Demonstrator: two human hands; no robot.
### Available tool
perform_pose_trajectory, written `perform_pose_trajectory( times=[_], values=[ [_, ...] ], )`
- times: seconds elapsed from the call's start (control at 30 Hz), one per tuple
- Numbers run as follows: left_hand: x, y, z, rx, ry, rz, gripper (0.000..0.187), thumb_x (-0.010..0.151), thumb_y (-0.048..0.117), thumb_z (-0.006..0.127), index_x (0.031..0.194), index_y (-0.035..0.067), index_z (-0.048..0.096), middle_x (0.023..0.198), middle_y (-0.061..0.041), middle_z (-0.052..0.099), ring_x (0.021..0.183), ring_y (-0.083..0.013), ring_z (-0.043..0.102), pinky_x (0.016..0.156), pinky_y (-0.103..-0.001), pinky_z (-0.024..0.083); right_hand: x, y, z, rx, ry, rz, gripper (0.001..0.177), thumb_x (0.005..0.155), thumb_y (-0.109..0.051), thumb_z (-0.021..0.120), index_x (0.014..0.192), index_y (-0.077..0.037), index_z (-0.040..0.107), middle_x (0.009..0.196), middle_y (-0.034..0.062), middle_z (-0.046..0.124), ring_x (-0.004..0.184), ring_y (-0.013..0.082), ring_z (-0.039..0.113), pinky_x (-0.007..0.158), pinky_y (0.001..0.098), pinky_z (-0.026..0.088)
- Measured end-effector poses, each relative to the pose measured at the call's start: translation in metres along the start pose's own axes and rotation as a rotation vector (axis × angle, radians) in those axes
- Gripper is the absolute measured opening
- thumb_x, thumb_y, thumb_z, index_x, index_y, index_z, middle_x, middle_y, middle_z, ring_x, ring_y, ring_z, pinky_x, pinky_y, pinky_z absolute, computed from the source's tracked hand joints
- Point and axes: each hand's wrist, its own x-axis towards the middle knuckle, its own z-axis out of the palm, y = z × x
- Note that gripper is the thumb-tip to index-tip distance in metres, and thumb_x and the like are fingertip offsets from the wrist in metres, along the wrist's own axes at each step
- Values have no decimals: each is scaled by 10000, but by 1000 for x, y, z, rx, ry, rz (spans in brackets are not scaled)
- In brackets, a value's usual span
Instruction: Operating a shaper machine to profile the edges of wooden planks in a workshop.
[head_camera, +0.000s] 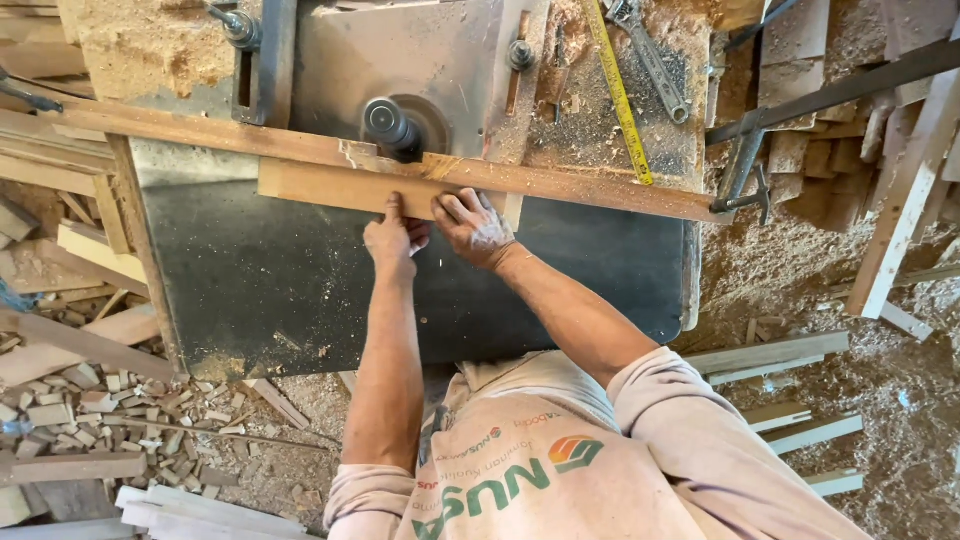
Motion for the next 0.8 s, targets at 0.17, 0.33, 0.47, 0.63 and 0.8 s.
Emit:
perform_pose_trajectory(
  times=[0.17, 0.33, 0.47, 0.63, 0.8],
  values=[
    [10, 4, -7, 14, 26, 39, 490, 974, 454, 660, 897, -18, 555, 679, -209, 690, 539, -274, 734, 492, -396, 663, 3, -6, 25, 7, -25, -4, 104, 976, -165, 575, 982, -139, 675, 948, 56, 553, 886, 270, 583, 691, 350, 529],
    [22, 12, -19, 39, 33, 72, 478, 991, 435, 628, 935, -35, 558, 668, -223, 685, 516, -284, 731, 460, -401, 655, 11, -19, 37, 32, -19, 13, 126, 988, -149, 553, 1027, -127, 671, 976, 68, 551, 930, 280, 584, 709, 350, 528],
    [33, 19, -29, 16, 32, 97, 461, 1004, 415, 603, 945, -39, 550, 653, -220, 671, 503, -289, 728, 431, -403, 648, 19, -25, 49, 44, -29, 10, 141, 976, -138, 552, 1051, -123, 671, 979, 75, 560, 953, 287, 594, 728, 361, 532],
    [44, 30, -40, 16, 39, 92, 461, 1002, 410, 601, 949, -46, 553, 645, -220, 661, 500, -295, 726, 413, -400, 644, 29, -34, 65, 47, -17, -1, 177, 957, -101, 536, 1057, -115, 682, 984, 78, 559, 971, 289, 594, 731, 359, 528],
    [55, 39, -52, 9, 49, 110, 441, 1007, 390, 583, 948, -45, 546, 646, -218, 658, 492, -295, 724, 404, -396, 640, 42, -44, 72, 66, -39, -8, 158, 941, -79, 528, 1015, -103, 665, 980, 87, 540, 976, 294, 583, 740, 365, 524]
  ],
)
